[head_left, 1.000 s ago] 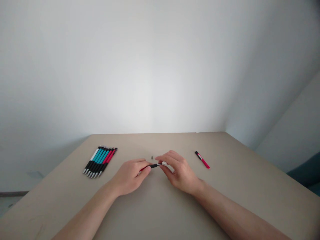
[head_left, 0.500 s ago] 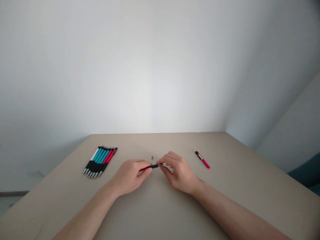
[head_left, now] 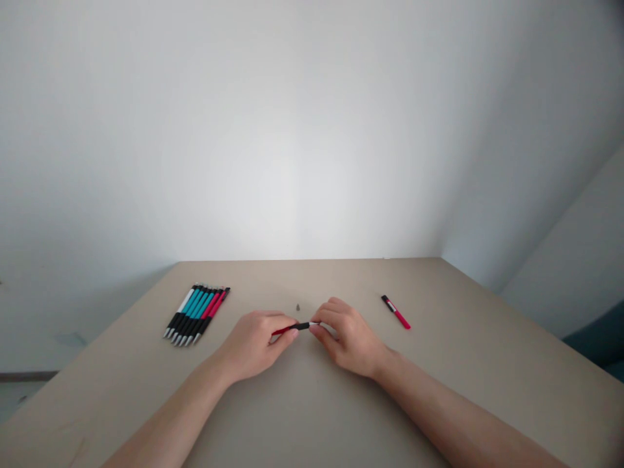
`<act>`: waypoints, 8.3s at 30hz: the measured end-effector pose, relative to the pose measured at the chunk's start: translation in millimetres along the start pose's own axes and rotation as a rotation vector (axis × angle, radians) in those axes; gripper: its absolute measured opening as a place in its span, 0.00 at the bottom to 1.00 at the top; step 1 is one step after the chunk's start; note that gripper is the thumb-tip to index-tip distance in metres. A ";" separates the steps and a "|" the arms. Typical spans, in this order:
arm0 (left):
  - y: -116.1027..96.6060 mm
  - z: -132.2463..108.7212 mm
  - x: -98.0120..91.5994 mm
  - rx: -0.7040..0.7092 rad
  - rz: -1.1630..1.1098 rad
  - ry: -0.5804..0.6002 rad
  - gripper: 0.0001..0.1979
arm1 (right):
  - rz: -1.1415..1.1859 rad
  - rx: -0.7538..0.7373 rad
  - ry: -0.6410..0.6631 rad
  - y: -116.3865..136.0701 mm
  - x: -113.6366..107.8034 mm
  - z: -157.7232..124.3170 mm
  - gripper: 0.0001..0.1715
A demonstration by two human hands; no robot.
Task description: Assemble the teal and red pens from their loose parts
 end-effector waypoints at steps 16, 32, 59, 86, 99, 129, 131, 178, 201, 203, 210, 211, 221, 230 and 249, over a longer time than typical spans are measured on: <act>-0.5 -0.9 -1.0 0.000 -0.014 -0.004 0.14 | 0.011 -0.024 0.012 1.3 -0.6 0.1 0.07; 4.9 -1.1 -2.0 -0.007 -0.067 -0.065 0.12 | 0.012 -0.031 -0.011 0.0 -2.9 -1.8 0.05; 50.5 -10.1 -13.6 -0.389 -0.676 -0.547 0.17 | -0.021 0.057 -0.272 -15.6 -20.9 -10.7 0.07; 51.7 -11.6 -10.5 -0.369 -0.739 -0.514 0.20 | -0.105 0.072 -0.163 -15.8 -15.2 -8.3 0.09; 46.5 -13.1 -15.1 -0.265 -0.682 -0.561 0.16 | -0.089 0.110 -0.090 -18.5 -11.4 -7.0 0.22; 42.7 -9.9 -13.9 -0.256 -0.725 -0.513 0.15 | -0.125 0.079 -0.039 -10.2 -8.6 -6.4 0.30; 40.1 -9.6 -16.1 -0.242 -0.722 -0.523 0.15 | -0.113 0.085 -0.032 -10.8 -7.6 -6.8 0.30; 52.8 -8.2 -9.1 -0.309 -1.135 -0.654 0.11 | 0.120 0.091 -0.139 -11.1 -10.2 -9.9 0.24; 104.5 -48.0 -62.8 -0.878 -0.100 -0.770 0.15 | 0.112 0.151 -0.106 -14.1 -8.0 -11.4 0.18; 110.5 -49.8 -65.4 -1.011 0.154 -0.552 0.17 | 0.109 0.150 -0.104 -13.9 -7.7 -11.1 0.18; 118.1 -37.9 -44.0 -0.937 0.347 -0.129 0.22 | 0.115 0.156 -0.099 -12.5 -8.6 -10.6 0.18; 119.3 -37.4 -41.5 -0.934 0.362 -0.108 0.23 | 0.115 0.158 -0.097 -12.7 -8.4 -10.6 0.18; 119.6 -36.6 -39.7 -0.928 0.366 -0.108 0.24 | 0.111 0.174 -0.078 -12.5 -7.8 -10.5 0.18; 118.2 -28.7 -39.3 -0.817 0.270 -0.165 0.25 | 0.107 0.171 -0.079 -12.5 -7.8 -10.3 0.19; 102.8 -42.3 -53.4 -0.996 0.253 -0.033 0.22 | 0.102 0.174 -0.063 -14.4 -4.1 -10.7 0.19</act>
Point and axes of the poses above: each hand's wrist, its own z-axis towards the middle knuckle, its own x-axis out of the palm, y = z × x, the point moved 6 cm from there along z, towards the middle knuckle, and after that the axes turned 3 degrees about y, right-handed, at the moved point
